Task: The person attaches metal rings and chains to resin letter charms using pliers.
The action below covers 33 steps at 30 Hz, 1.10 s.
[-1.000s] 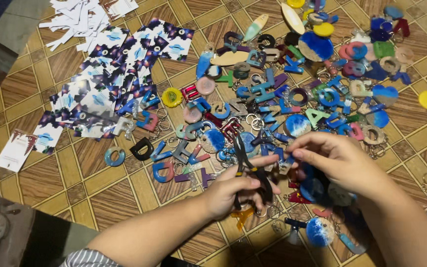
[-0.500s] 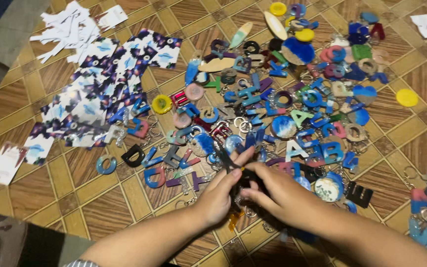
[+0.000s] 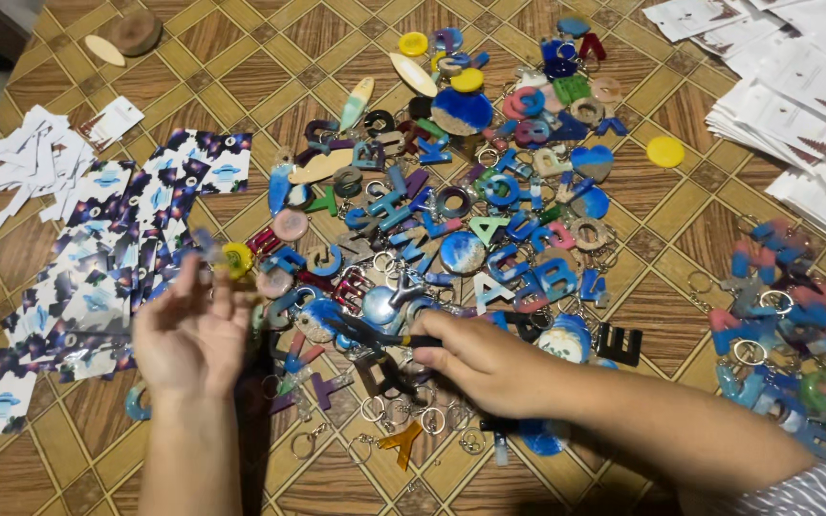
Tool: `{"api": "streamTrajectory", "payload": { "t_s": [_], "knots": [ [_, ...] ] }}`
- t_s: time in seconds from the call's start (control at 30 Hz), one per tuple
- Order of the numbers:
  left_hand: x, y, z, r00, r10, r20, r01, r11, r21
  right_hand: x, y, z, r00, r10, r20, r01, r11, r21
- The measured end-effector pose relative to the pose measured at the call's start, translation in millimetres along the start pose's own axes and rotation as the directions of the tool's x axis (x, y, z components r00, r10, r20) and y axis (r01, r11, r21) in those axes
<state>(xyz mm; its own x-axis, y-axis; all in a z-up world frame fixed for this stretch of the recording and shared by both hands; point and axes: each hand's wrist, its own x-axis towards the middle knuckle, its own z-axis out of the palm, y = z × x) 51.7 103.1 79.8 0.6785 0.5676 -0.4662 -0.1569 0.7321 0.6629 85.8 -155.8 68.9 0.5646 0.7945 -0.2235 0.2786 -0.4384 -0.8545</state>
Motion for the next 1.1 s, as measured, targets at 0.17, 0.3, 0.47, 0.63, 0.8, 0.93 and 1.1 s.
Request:
{"api": "streamTrajectory", "payload": {
  "t_s": [0.17,0.3,0.47,0.63,0.8,0.93,1.1],
  "knots": [
    [63.9,-16.2,-62.8,0.997,0.07,0.032,-0.057,0.951,-0.305,2.9,12.9,3.2,0.977,-0.156,-0.148,0.19,0.949,0.251],
    [55.8,-29.1,-63.3,0.993,0.087,0.073,-0.059,0.946,-0.32,-0.2,6.5,-1.8,0.968,-0.15,-0.203,0.206,0.933,0.294],
    [8.6,-38.5,-30.9,0.975,0.147,0.166,-0.124,0.982,-0.145,-2.0,5.1,-2.9,0.986,-0.073,-0.153,0.125,0.923,0.363],
    [-21.5,-49.2,-13.2,0.901,0.284,0.327,-0.305,0.952,0.012,-0.1,7.7,2.2,0.996,-0.068,-0.051,0.081,0.936,0.343],
    [-51.3,-70.6,-13.5,0.432,-0.395,0.811,-0.089,0.876,0.474,3.8,18.1,21.3,0.989,-0.101,0.108,-0.014,0.661,0.75],
    [-45.9,-106.0,-48.7,0.41,-0.515,0.753,0.308,0.855,0.417,3.2,-3.2,18.3,0.987,-0.06,0.148,-0.034,0.824,0.565],
    [-47.8,-101.5,-39.6,0.343,-0.572,0.745,0.495,0.784,0.374,-1.9,-12.2,-7.7,0.985,-0.048,0.166,0.017,0.983,0.184]
  ]
}}
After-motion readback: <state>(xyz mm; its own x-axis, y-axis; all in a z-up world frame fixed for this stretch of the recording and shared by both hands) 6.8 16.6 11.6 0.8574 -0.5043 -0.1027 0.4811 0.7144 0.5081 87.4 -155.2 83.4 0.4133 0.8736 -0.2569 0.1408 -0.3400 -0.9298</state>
